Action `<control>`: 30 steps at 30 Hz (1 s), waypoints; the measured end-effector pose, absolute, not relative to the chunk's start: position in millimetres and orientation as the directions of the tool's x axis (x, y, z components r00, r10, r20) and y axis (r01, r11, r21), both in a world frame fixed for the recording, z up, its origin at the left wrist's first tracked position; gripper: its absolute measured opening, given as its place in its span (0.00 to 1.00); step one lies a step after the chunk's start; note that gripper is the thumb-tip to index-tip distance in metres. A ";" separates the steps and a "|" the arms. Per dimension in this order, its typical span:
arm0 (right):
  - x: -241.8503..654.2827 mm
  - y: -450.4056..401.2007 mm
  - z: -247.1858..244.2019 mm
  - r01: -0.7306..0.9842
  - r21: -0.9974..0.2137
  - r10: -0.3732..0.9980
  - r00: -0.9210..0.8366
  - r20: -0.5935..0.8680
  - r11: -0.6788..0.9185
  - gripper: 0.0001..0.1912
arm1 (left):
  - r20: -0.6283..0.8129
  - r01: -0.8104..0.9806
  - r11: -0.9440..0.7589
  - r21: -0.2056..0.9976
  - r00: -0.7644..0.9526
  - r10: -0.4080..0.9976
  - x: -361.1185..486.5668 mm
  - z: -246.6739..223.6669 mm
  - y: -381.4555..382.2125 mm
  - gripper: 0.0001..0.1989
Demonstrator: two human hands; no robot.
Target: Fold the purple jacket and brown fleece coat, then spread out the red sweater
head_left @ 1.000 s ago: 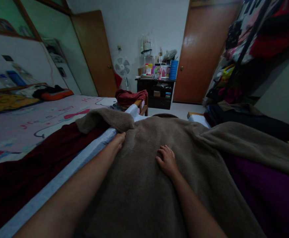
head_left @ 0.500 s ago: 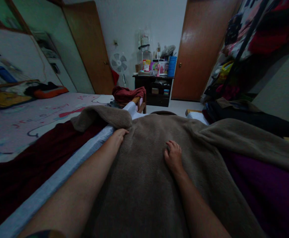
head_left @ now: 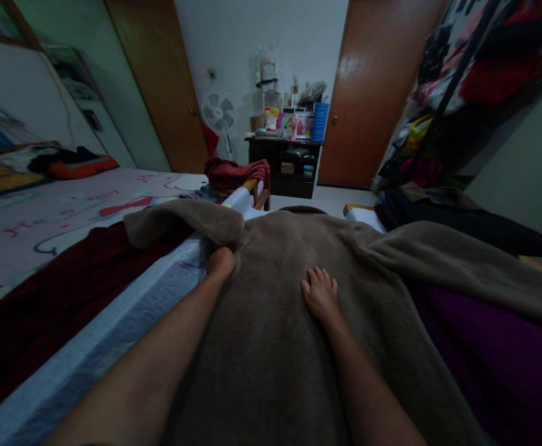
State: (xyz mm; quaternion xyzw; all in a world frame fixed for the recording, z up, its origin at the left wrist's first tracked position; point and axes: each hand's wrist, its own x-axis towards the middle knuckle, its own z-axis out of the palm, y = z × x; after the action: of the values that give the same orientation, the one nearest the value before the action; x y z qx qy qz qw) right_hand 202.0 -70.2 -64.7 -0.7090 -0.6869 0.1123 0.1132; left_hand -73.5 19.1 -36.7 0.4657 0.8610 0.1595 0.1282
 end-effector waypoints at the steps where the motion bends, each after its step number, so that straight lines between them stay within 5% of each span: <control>1: 201.8 -70.2 -64.7 0.947 -0.319 1.000 0.031 -0.002 -0.030 0.27 | -0.062 0.737 0.549 0.395 -0.575 0.816 -66.0 -36.0 15.8 0.23; 5: 200.6 -69.0 -67.1 0.944 -0.328 0.999 0.036 0.024 -0.026 0.27 | 0.117 0.636 0.552 0.539 -0.706 0.698 -21.6 -34.0 -7.8 0.36; 9: 200.7 -67.9 -68.4 0.947 -0.322 1.000 0.019 0.017 -0.012 0.27 | 0.247 0.875 0.151 0.460 -0.289 0.925 15.5 -39.7 -28.7 0.36; 12: 206.8 -67.1 -66.5 0.947 -0.320 0.999 -0.023 -0.028 0.013 0.29 | 0.103 0.954 -0.066 0.294 0.037 0.994 17.9 -49.9 -27.8 0.29; 17: 236.2 -63.0 -65.0 0.950 -0.301 0.991 0.047 -0.127 -0.084 0.35 | -0.051 0.968 0.126 0.218 -0.118 0.992 -1.4 -67.8 -14.3 0.37; 25: 257.2 -55.2 -65.7 0.931 -0.260 0.966 0.246 -0.077 -0.257 0.35 | -0.151 0.962 0.221 0.163 -0.197 0.969 8.3 -52.2 -6.1 0.38; 30: 257.3 -35.2 -54.7 0.966 -0.215 0.990 0.138 -0.031 -0.142 0.37 | -0.029 0.978 -0.016 0.206 0.023 0.999 40.9 -41.4 4.8 0.30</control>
State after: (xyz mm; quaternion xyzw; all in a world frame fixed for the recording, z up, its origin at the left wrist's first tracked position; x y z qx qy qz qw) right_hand 257.3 -35.2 -54.7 -0.7509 -0.6512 0.0829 0.0715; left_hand 40.9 4.8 -41.4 0.7102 0.6962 0.0619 0.0843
